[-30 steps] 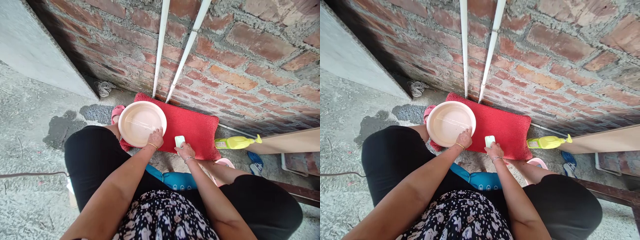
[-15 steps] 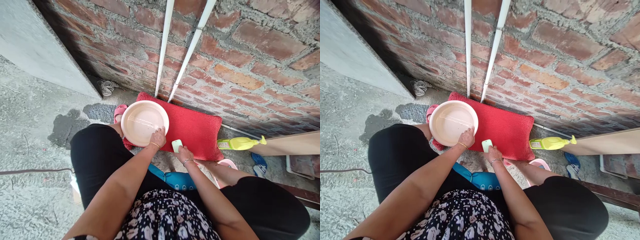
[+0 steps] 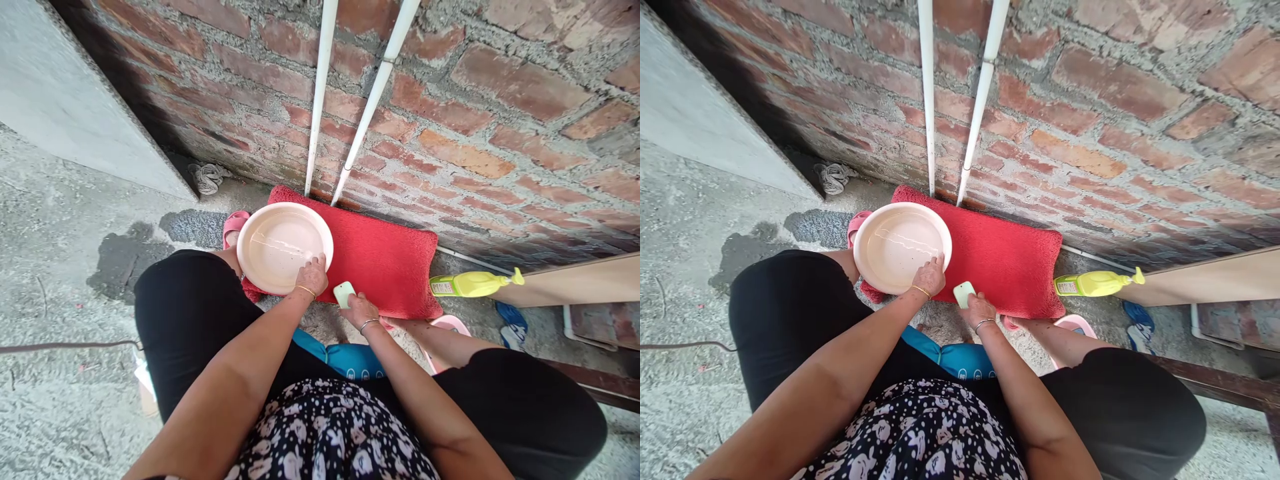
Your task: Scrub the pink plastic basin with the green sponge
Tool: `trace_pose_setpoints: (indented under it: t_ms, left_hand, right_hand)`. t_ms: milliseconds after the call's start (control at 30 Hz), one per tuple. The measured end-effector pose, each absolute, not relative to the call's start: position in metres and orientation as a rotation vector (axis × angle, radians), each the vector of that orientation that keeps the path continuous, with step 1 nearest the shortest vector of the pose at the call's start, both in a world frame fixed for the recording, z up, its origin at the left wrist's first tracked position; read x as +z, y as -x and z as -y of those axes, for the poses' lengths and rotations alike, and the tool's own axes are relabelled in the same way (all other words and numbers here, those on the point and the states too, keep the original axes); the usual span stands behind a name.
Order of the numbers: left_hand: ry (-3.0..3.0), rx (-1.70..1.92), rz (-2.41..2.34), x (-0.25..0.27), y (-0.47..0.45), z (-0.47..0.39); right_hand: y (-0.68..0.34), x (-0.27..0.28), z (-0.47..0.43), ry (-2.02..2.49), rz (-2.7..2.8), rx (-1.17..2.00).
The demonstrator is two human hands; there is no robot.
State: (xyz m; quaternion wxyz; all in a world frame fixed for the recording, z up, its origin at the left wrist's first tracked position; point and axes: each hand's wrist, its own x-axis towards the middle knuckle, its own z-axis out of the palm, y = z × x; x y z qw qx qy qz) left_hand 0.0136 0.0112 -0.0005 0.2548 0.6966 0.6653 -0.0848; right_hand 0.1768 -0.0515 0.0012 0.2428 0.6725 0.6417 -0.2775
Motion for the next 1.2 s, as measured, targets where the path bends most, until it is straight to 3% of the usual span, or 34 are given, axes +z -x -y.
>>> trace_pose_setpoints:
  t_ms: [333, 733, 1033, 1200]
  left_hand:
    - [-1.864, -0.237, -1.797, 0.002, -0.013, -0.012]
    - [-1.88, -0.224, -1.823, -0.001, -0.014, -0.012]
    - [-1.883, -0.235, -1.82, -0.002, -0.015, -0.012]
    - [-1.906, -0.223, -1.822, -0.002, -0.014, -0.013]
  right_hand:
    - [-0.25, 0.009, 0.031, -2.0, -1.505, -0.776]
    - [-0.177, -0.007, -0.029, -2.121, -1.709, -0.761]
    - [-0.298, 0.011, 0.002, -2.327, -1.317, -0.665]
    - [-0.283, 0.013, 0.0, -2.347, -1.398, -0.688]
